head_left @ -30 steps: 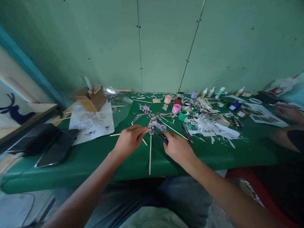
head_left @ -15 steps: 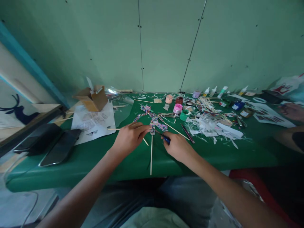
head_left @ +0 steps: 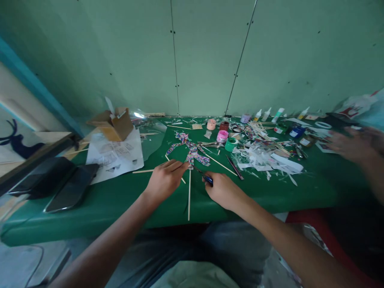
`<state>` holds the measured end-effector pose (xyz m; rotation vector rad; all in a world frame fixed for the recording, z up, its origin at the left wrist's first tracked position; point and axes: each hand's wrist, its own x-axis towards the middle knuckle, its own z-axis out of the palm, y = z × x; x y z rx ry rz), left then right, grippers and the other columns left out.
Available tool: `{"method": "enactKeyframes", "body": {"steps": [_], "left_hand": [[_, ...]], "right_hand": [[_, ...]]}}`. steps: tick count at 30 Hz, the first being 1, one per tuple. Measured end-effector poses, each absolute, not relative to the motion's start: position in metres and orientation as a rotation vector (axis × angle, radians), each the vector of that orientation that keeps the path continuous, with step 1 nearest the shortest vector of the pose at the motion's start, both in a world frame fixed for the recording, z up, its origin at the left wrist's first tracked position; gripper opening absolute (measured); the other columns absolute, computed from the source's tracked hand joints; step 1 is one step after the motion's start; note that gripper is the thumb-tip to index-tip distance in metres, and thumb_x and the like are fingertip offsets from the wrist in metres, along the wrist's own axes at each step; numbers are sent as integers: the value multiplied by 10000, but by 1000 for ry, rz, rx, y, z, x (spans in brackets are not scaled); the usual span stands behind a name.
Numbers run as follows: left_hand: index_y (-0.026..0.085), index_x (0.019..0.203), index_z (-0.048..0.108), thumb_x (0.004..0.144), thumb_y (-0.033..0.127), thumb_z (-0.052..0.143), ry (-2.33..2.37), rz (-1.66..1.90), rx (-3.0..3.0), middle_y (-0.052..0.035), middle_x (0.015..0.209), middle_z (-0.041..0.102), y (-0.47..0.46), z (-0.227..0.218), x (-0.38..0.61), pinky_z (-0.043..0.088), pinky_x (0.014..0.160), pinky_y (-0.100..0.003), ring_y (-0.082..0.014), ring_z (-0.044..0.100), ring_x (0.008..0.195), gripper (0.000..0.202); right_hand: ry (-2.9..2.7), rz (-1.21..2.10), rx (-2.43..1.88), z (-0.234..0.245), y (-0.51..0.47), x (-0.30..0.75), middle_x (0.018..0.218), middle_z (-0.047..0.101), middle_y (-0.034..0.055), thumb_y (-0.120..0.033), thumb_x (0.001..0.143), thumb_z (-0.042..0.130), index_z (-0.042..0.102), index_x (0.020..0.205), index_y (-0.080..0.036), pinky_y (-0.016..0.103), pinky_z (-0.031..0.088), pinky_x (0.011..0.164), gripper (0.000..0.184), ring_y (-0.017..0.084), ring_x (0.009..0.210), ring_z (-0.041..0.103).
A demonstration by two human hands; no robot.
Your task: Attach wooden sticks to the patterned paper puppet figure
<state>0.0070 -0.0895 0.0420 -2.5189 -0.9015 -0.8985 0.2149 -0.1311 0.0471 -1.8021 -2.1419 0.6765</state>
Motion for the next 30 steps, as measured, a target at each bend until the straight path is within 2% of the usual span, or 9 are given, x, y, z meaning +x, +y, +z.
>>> {"method": "enactKeyframes", "body": {"steps": [3, 6, 9, 14, 17, 20, 25, 27, 30], "left_hand": [[198, 1021, 664, 940, 179, 446, -940, -856, -2469, -32, 748, 659, -86, 41, 8, 509, 645, -240, -145, 621, 749, 234], [213, 990, 666, 947, 245, 465, -1052, -863, -2492, -20, 747, 660, -82, 46, 9, 476, 616, -229, -144, 619, 745, 209], [176, 1011, 656, 956, 275, 451, -1142, -907, -2589, -46, 805, 668, -81, 51, 9, 481, 650, -259, -168, 619, 793, 234], [167, 909, 655, 949, 264, 464, -1173, -1021, -2698, -40, 762, 660, -83, 48, 8, 488, 671, -272, -166, 619, 761, 219], [170, 934, 652, 947, 205, 449, -1122, -1064, -2651, -37, 753, 649, -85, 37, 9, 483, 653, -249, -149, 619, 736, 206], [153, 979, 650, 944, 154, 424, -1013, -993, -2584, -47, 761, 653, -83, 27, 9, 491, 681, -252, -149, 616, 745, 229], [188, 1016, 668, 948, 196, 438, -954, -803, -2518, -38, 801, 678, -76, 25, 5, 481, 679, -249, -149, 612, 757, 239], [228, 1010, 678, 951, 246, 454, -998, -749, -2539, -19, 801, 682, -75, 31, 4, 467, 671, -239, -143, 616, 761, 233], [246, 1092, 660, 963, 310, 434, -1119, -737, -2634, -25, 862, 691, -77, 42, 4, 460, 674, -239, -154, 627, 824, 268]], "right_hand": [[-2093, 827, -1732, 44, -125, 216, 806, 689, 39, -201, 872, 477, 639, 936, -200, 222, 350, 553, 175, 157, 691, 638], [-2141, 537, -1803, 44, -121, 215, 868, 698, 56, -208, 856, 501, 631, 1025, -215, 241, 373, 609, 214, 187, 780, 650], [-2215, 241, -1871, 47, -120, 214, 898, 695, 71, -246, 852, 504, 586, 1135, -227, 269, 381, 609, 295, 219, 790, 651], [-2313, 74, -1865, 48, -125, 212, 966, 679, 98, -235, 849, 483, 528, 1199, -187, 278, 356, 560, 356, 233, 792, 650], [-2300, 159, -1880, 43, -127, 211, 889, 682, 99, -217, 849, 459, 553, 1136, -179, 277, 320, 534, 304, 222, 725, 645], [-2247, 410, -1849, 35, -125, 211, 781, 673, 74, -217, 858, 442, 591, 1006, -193, 266, 305, 526, 212, 199, 674, 631], [-2143, 843, -1743, 32, -118, 213, 765, 671, 44, -221, 862, 455, 593, 868, -189, 235, 328, 538, 142, 147, 636, 606], [-2155, 790, -1774, 34, -118, 214, 786, 680, 45, -219, 853, 468, 598, 892, -196, 238, 340, 556, 138, 160, 674, 621], [-2206, 465, -1865, 37, -121, 215, 838, 692, 65, -242, 849, 486, 590, 1039, -209, 261, 351, 578, 219, 211, 750, 649]]}}
